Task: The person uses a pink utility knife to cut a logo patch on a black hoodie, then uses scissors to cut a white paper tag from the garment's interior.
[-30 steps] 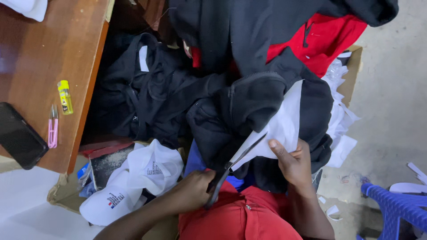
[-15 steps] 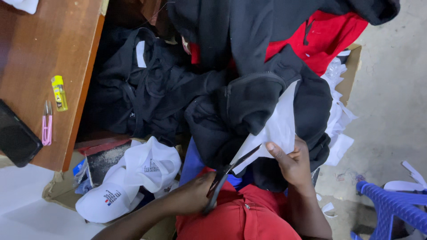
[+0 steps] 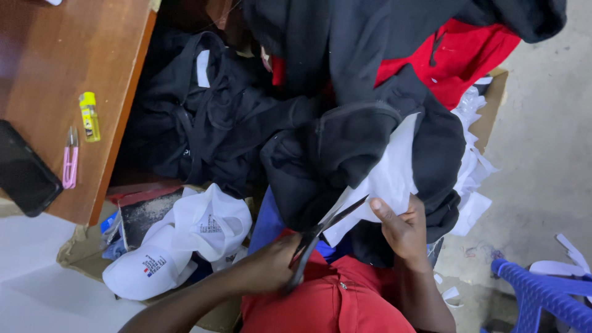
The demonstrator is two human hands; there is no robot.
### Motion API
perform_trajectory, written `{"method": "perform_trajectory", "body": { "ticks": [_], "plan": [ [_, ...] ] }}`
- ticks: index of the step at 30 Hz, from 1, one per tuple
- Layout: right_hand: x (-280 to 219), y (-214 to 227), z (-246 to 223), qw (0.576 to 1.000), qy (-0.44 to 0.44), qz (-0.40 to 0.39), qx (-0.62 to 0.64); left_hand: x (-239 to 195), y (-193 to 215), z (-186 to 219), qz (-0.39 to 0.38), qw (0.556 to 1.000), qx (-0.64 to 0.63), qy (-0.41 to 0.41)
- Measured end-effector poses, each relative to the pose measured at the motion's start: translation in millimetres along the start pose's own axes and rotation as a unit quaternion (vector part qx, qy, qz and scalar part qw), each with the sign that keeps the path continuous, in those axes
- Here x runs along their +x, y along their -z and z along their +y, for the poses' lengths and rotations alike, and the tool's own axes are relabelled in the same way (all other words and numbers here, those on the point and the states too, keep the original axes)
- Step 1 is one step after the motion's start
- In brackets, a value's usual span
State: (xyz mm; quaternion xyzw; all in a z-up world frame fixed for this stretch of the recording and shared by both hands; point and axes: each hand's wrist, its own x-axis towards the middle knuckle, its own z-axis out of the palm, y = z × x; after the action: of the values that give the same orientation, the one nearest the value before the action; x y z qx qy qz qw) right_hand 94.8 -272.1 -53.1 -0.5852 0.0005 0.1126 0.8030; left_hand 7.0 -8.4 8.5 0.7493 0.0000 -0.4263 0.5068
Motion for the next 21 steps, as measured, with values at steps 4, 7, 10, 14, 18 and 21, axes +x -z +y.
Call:
{"method": "perform_trajectory", "body": {
  "ticks": [4,7,10,14,18,21],
  "plan": [
    [-1.6,-3.4,-8.5,0.999,0.000,-0.002,-0.034,13.1,-4.2,-8.6,0.017,0.999,0.036,-0.013],
    [-4.3,-2.5,-12.6,0.998,-0.011,-0.005,-0.067,29.2,-8.0,-16.8,0.058,0.996,0.066,-0.025],
    [-3.4,-4.7,-20.7,0.994,-0.009,-0.027,-0.103,39.5,-8.5,-23.4,0.080,0.991,0.105,0.018],
    [-5.5,2.3,-11.1,0.992,-0.037,-0.031,-0.120,41.9,-5.6,-13.9,0.102,0.988,0.111,0.016],
    [-9.3,-3.8,-9.1,0.983,-0.005,-0.057,-0.176,32.8,8.1,30.7,0.068,0.994,0.075,0.041],
    [-12.9,-2.5,-4.6,0.990,-0.068,-0.024,-0.124,41.1,7.3,34.4,0.080,0.994,0.073,0.033]
  ]
}}
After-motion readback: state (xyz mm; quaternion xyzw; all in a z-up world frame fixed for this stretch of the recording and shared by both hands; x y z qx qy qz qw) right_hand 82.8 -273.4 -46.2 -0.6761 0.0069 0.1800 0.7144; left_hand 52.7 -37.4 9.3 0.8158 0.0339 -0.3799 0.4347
